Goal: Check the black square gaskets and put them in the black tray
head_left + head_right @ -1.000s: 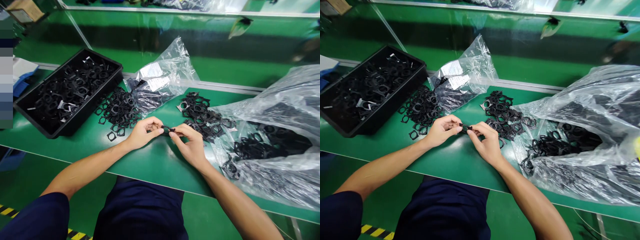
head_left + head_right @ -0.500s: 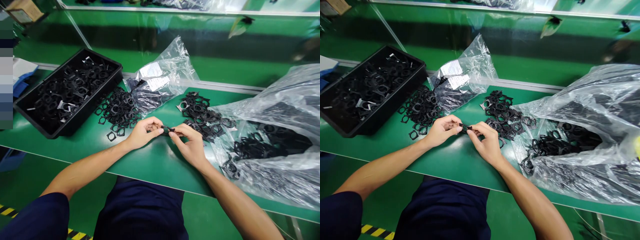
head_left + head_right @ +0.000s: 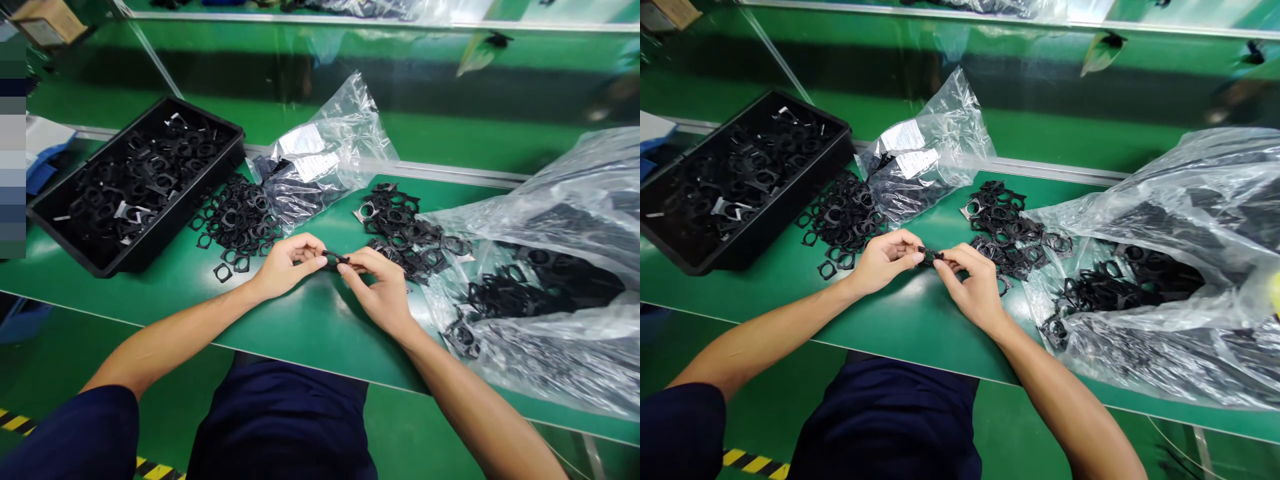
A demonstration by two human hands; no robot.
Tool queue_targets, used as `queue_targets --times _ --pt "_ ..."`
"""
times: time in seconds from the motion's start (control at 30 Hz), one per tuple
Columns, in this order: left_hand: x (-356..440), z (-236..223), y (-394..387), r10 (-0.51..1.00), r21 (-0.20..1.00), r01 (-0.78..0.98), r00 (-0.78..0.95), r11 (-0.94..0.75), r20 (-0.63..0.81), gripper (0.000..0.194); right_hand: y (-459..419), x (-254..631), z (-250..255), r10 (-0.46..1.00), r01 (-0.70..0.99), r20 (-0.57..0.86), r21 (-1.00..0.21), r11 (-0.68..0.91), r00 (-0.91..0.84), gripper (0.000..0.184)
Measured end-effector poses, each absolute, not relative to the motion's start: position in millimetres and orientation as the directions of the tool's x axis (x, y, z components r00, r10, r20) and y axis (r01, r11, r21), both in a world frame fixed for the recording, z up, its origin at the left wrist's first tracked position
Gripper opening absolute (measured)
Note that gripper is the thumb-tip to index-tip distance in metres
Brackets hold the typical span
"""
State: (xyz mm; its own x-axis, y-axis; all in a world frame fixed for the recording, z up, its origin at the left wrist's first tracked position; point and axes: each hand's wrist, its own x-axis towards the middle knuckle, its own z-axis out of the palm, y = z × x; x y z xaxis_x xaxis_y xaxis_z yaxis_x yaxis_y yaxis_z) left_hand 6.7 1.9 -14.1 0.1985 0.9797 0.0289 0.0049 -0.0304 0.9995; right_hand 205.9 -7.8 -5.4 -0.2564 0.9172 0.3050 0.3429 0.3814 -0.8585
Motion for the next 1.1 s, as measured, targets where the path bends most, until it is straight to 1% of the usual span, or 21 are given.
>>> queue_targets --times 0.37,0.63,0.83,1.1 --pt "6.4 -14.0 2.3 0.98 0.999 0.026 0.199 -0.033 0.027 0.039 -8.2 204.9 -3.2 0.919 0.34 0.298 -0.863 0.375 -0.257 0.009" --pt "7.3 -11.1 2.1 0.979 0.997 0.038 0.196 -0.065 0.057 0.038 -8.6 204.4 -2.9 0.916 0.325 0.311 -0.865 0.384 -0.254 0.007" --pt "6.6 -11.7 2.1 0.981 0.998 0.031 0.189 -0.047 0.04 0.037 -7.9 204.8 -4.9 0.921 0.334 0.301 -0.866 0.372 -0.247 0.009" --pt "8.2 -11.1 2.0 0.984 0.999 0.021 0.178 -0.026 0.022 0.042 -8.1 203.9 -5.0 0.922 0.318 0.302 -0.873 0.369 -0.242 0.009"
